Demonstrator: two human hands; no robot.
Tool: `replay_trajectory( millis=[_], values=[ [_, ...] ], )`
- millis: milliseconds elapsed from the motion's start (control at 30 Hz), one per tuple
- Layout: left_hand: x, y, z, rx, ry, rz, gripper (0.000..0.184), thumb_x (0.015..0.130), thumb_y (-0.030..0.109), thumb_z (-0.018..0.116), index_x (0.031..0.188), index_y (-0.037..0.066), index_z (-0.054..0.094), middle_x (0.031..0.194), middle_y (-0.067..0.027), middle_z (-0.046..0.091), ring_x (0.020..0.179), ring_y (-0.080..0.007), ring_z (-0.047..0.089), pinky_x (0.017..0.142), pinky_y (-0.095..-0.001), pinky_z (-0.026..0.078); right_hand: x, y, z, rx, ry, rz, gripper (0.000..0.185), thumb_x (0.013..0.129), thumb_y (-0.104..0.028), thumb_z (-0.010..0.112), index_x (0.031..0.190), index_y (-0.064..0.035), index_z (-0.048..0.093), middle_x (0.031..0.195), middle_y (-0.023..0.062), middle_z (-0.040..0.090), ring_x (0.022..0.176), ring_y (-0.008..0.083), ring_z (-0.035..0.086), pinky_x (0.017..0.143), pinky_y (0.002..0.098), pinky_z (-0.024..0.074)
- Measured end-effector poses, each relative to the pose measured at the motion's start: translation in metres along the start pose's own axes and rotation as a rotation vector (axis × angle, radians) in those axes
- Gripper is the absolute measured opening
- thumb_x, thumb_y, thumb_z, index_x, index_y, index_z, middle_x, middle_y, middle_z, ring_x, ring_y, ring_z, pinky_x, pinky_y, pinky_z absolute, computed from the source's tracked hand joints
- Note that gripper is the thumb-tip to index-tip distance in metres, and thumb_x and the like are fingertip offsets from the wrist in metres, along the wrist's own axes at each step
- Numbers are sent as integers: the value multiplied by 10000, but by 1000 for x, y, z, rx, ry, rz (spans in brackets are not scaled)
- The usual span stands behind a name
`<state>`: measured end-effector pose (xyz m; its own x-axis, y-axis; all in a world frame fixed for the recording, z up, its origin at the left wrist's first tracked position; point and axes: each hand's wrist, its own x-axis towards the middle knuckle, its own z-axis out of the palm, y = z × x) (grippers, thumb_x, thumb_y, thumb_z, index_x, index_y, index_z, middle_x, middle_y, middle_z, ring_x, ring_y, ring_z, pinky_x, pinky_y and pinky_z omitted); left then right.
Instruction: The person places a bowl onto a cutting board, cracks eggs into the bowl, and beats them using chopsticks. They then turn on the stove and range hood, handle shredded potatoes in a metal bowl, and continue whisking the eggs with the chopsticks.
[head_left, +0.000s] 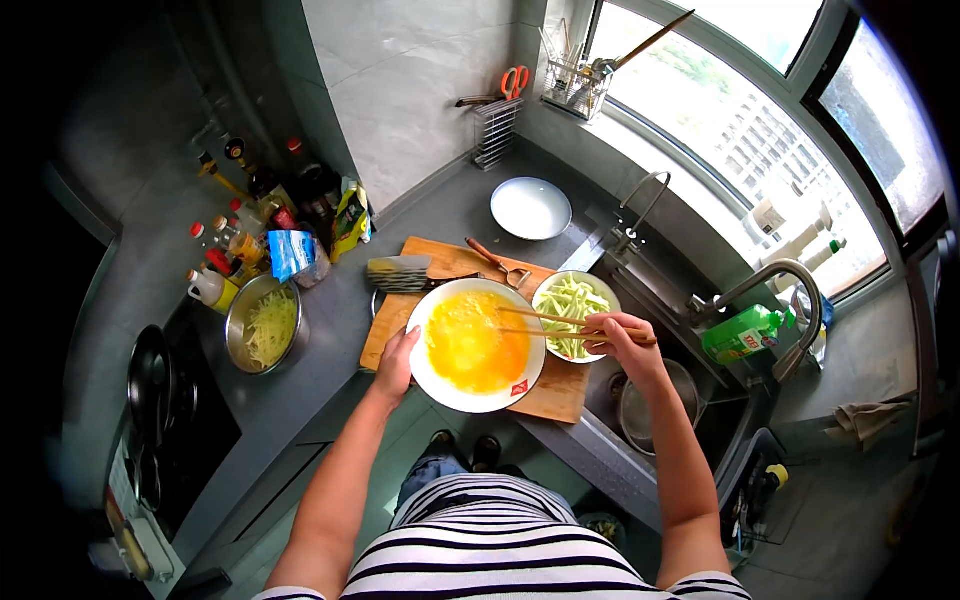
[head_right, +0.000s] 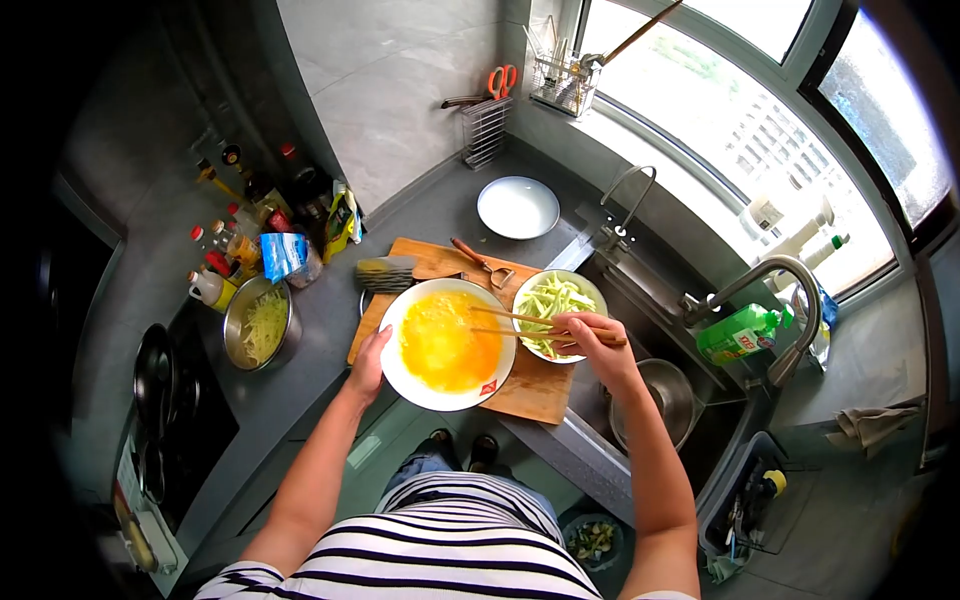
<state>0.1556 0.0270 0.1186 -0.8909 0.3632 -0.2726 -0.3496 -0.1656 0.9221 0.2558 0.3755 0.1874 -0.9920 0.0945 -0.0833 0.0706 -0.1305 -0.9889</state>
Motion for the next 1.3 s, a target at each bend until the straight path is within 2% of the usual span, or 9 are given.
replay_trajectory(
  millis=[133, 267, 400, 533, 567, 833, 967, 1233, 1300],
  values=[
    [-5, 9, 1, 34, -4, 33, 418, 959, 304, 440, 1222, -10, 523, 1090, -98, 631, 965, -149, 607, 844, -250, 456, 1, -3, -17, -82, 99, -63, 231, 946, -151, 537, 1008, 31, 665, 907, 103, 679, 774, 150, 663, 686, 264, 570],
    [-4, 2, -5, 17, -11, 24, 424, 959, 293, 440, 1236, -20, 513, 1115, -101, 622, 996, -160, 598, 876, -258, 445, -11, -2, -9, -46, -105, 218, 273, 962, -187, 511, 1039, 31, 655, 932, 121, 675, 801, 164, 662, 716, 283, 568],
    [-4, -4, -5, -10, -10, 12, 428, 960, 289, 439, 1243, -24, 508, 1125, -99, 618, 1001, -160, 595, 881, -259, 442, -7, 19, 3, 117, 90, 71, 294, 965, -205, 510, 1064, 42, 637, 981, 128, 662, 874, 184, 655, 757, 294, 563],
    [-4, -2, -4, -28, -37, 18, 430, 963, 294, 437, 1246, -23, 508, 1130, -99, 616, 1009, -157, 589, 885, -257, 438, -13, 24, -4, 259, -115, 180, 302, 972, -213, 494, 1083, 35, 625, 1011, 130, 654, 828, 191, 654, 759, 308, 562],
    [-4, -1, -2, -28, -33, 13, 430, 964, 294, 436, 1246, -22, 507, 1131, -99, 615, 1010, -156, 588, 886, -257, 438, -12, 29, 1, 385, -1, 97, 303, 973, -212, 490, 1089, 35, 619, 1001, 130, 652, 806, 200, 654, 750, 318, 563],
    [-4, 0, -5, -34, -10, 8, 428, 971, 300, 428, 1247, -18, 507, 1130, -99, 617, 1008, -156, 593, 886, -258, 439, -7, 44, 20, 335, 105, 146, 303, 981, -214, 472, 1097, 28, 610, 953, 118, 646, 824, 188, 645, 755, 301, 556],
    [-5, 3, -3, -16, -9, 24, 429, 971, 304, 428, 1241, -19, 509, 1125, -99, 619, 1007, -155, 594, 883, -260, 442, -7, 49, 22, 512, -4, 156, 291, 976, -204, 486, 1105, 28, 607, 1015, 132, 627, 849, 208, 632, 775, 325, 554],
    [-3, -1, -9, -50, 17, 5, 435, 966, 315, 438, 1235, -19, 514, 1118, -95, 620, 994, -156, 593, 876, -260, 439, -1, 40, 22, 355, 110, 144, 308, 978, -224, 479, 1102, 28, 605, 951, 120, 648, 817, 191, 650, 739, 316, 556],
    [-3, -2, -12, -40, 36, 10, 437, 964, 319, 441, 1229, -20, 519, 1114, -96, 622, 999, -155, 590, 877, -257, 436, -6, 35, 17, 315, -1, 189, 306, 975, -225, 488, 1094, 29, 608, 938, 114, 650, 810, 188, 651, 728, 316, 558]
  ],
)
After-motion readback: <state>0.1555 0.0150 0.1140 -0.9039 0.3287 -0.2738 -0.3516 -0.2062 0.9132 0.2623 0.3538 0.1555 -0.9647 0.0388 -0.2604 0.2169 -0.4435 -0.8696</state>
